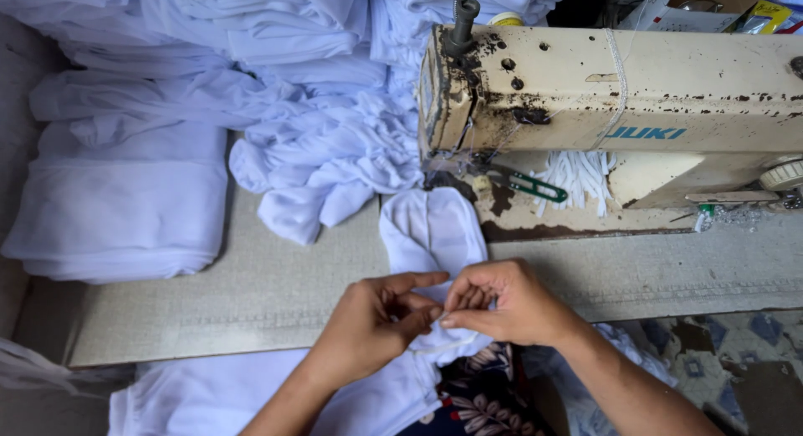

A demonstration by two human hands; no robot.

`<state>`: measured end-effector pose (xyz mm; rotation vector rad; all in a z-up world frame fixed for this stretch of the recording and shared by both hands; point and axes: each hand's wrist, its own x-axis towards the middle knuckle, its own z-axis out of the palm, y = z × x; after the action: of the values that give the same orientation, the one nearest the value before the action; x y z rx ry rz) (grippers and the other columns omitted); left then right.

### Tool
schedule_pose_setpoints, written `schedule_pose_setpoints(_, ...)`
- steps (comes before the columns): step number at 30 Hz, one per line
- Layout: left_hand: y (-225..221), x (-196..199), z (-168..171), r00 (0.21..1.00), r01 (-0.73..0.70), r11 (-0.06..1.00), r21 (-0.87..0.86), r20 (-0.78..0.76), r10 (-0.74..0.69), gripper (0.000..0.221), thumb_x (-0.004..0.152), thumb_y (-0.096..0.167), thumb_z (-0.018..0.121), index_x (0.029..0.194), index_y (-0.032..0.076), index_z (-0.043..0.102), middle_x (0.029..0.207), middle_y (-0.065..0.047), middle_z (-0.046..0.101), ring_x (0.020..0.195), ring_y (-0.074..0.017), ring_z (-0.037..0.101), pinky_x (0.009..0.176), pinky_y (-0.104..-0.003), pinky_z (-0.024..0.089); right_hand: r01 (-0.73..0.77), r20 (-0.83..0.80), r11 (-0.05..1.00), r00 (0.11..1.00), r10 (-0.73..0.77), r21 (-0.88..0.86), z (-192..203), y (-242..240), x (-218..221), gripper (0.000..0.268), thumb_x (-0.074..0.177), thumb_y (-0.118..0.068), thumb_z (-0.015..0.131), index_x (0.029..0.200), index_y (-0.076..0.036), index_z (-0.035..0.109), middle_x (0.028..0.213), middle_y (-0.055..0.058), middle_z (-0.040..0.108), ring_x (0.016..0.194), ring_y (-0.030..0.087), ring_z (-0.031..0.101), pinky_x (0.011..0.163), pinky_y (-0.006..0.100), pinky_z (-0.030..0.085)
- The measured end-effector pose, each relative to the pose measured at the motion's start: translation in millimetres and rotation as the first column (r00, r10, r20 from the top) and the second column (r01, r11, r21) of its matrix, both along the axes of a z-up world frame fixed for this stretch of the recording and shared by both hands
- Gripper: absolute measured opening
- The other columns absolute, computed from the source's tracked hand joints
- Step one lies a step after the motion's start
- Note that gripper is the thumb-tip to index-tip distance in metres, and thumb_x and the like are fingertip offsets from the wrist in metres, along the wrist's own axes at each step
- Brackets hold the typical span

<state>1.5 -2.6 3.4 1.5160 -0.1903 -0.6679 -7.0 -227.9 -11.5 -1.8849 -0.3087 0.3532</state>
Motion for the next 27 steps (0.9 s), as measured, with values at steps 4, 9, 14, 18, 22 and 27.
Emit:
schedule_pose_setpoints(4, -2.7, 2.3, -5.7, 0.99, -0.04, 0.994, -0.103, -0.136, 0.026, 0.053, 0.077, 0.007, 0.084, 0.128, -0.003, 0.072, 0.093, -0.011, 0.085, 0.076, -0.0058, 0.071, 0.068, -0.019, 0.057, 0.032, 0.09, 0.999, 0.996, -0.029, -0.027, -4.5, 2.8, -1.3, 0.014, 0.076, -0.008, 0.088, 0.078, -0.012, 0.075, 0.067, -0.002, 0.074, 0.061, 0.002, 0.066, 0.056, 0.02, 0.056)
schedule_pose_setpoints(9, 3.0, 18.4, -11.5, 0.977, -0.011, 0.994, -0.106, -0.213, -0.012, 0.048, 0.083, 0.012, 0.079, 0.13, 0.004, 0.074, 0.078, -0.006, 0.079, 0.063, -0.0091, 0.068, 0.056, -0.02, 0.051, -0.019, 0.592, 0.983, 0.796, 0.126, -0.184, 21.7, 9.6, 0.1, 0.018, 0.08, -0.012, 0.085, 0.09, -0.009, 0.07, 0.083, 0.002, 0.072, 0.072, 0.013, 0.072, 0.066, 0.025, 0.06)
schedule_pose_setpoints(14, -1.1, 35.2, -5.5, 0.994, 0.058, 0.998, -0.012, -0.094, -0.059, 0.041, 0.09, 0.023, 0.072, 0.128, 0.009, 0.076, 0.078, -0.003, 0.077, 0.064, -0.0072, 0.07, 0.049, -0.018, 0.046, -0.018, 0.727, 0.968, 0.657, 0.199, -0.249, 13.6, -0.2, 20.0, 0.007, 0.091, -0.008, 0.074, 0.094, -0.002, 0.072, 0.089, 0.009, 0.074, 0.079, 0.02, 0.075, 0.072, 0.03, 0.062)
schedule_pose_setpoints(18, -11.1, 71.8, -7.9, 0.89, -0.081, 0.961, 0.265, 0.453, -0.05, 0.019, 0.082, 0.021, 0.079, 0.1, 0.016, 0.083, 0.084, -0.003, 0.082, 0.071, -0.0174, 0.075, 0.065, -0.029, 0.058, 0.049, 0.538, 0.968, 0.838, 0.094, -0.245, -12.5, -10.2, 64.9, 0.01, 0.086, -0.008, 0.077, 0.095, -0.007, 0.074, 0.076, 0.008, 0.076, 0.069, 0.021, 0.075, 0.063, 0.031, 0.06)
schedule_pose_setpoints(22, -24.0, 124.4, -47.4, 0.732, -0.225, 0.847, 0.482, 0.657, -0.18, 0.018, 0.085, 0.027, 0.071, 0.099, 0.022, 0.082, 0.078, -0.007, 0.079, 0.073, -0.0399, 0.074, 0.066, -0.048, 0.06, 0.138, 0.304, 0.969, 0.95, -0.071, -0.204, -29.4, -9.2, 104.2, 0.012, 0.093, -0.011, 0.068, 0.102, -0.006, 0.073, 0.076, 0.014, 0.078, 0.07, 0.025, 0.076, 0.067, 0.038, 0.06)
schedule_pose_setpoints(27, -30.2, 131.0, -54.3, 0.885, -0.175, 0.842, 0.51, 0.456, -0.092, 0.024, 0.081, 0.038, 0.072, 0.097, 0.023, 0.083, 0.081, -0.009, 0.079, 0.086, -0.0426, 0.075, 0.077, -0.05, 0.06, 0.164, 0.175, 0.955, 0.977, -0.122, -0.247, -68.1, -8.7, 112.3, 0.015, 0.093, -0.016, 0.068, 0.103, -0.006, 0.073, 0.074, 0.015, 0.078, 0.073, 0.025, 0.078, 0.066, 0.037, 0.059)
